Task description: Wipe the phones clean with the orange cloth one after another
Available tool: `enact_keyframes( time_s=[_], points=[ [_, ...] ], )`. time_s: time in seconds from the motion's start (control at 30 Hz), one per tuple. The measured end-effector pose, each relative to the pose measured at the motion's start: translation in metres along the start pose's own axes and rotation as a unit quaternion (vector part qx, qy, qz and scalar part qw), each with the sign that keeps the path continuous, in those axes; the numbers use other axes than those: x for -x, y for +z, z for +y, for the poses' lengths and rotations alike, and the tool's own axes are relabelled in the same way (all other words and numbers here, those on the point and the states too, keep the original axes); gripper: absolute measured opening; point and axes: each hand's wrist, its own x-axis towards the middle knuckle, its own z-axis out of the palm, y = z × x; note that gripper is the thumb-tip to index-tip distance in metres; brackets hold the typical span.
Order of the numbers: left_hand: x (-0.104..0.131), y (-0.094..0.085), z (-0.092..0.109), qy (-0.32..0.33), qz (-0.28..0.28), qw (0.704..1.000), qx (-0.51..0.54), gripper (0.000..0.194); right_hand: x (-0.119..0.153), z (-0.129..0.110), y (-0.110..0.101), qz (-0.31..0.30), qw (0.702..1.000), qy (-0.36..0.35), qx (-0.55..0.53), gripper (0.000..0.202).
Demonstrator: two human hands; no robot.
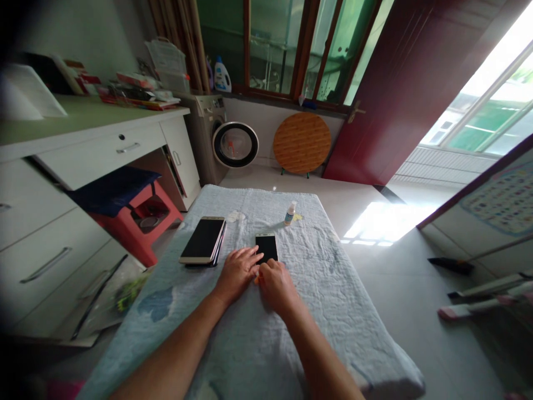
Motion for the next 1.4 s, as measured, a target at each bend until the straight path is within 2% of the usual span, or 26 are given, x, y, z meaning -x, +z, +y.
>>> enact_keyframes(
  time_s=[0.1,0.2,0.6,0.73,0.87,0.97,1.07,1.27,1.4],
  points=[
    [0.000,-0.001,-0.001,0.002,-0.008,1.000,0.005,0.034,-0.003,-0.009,0.006,0.002,1.000,-0.014,0.005,0.016],
    [0.000,-0.002,0.000,-0.007,-0.011,1.000,0.005,0.034,-0.002,-0.006,0.005,0.002,1.000,-0.001,-0.002,0.017],
    [-0.001,0.001,0.000,-0.006,0.013,1.000,0.005,0.033,0.015,0.046,-0.024,0.032,0.996,0.089,-0.001,0.012],
    [-0.001,0.004,-0.001,-0.005,0.020,1.000,0.004,0.032,0.008,0.036,-0.030,0.062,0.995,0.070,-0.039,0.011],
    [0.000,0.002,-0.001,0.001,0.011,1.000,-0.004,0.031,-0.002,0.009,-0.014,0.036,0.997,0.005,-0.067,0.020],
    [0.001,0.001,-0.001,0.002,0.000,1.000,-0.008,0.031,-0.004,0.000,-0.001,0.033,0.998,0.002,-0.055,0.021],
    [0.000,0.000,0.000,0.000,0.000,1.000,-0.012,0.032,-0.002,0.006,-0.001,0.033,0.998,0.019,-0.048,0.020],
    [-0.001,0.002,0.000,-0.004,0.017,1.000,-0.003,0.033,0.003,0.033,-0.018,0.031,0.996,0.071,-0.052,0.023],
    [-0.001,0.002,0.000,-0.005,0.014,1.000,0.001,0.034,0.000,0.027,-0.017,0.034,0.996,0.081,-0.027,0.022]
  ],
)
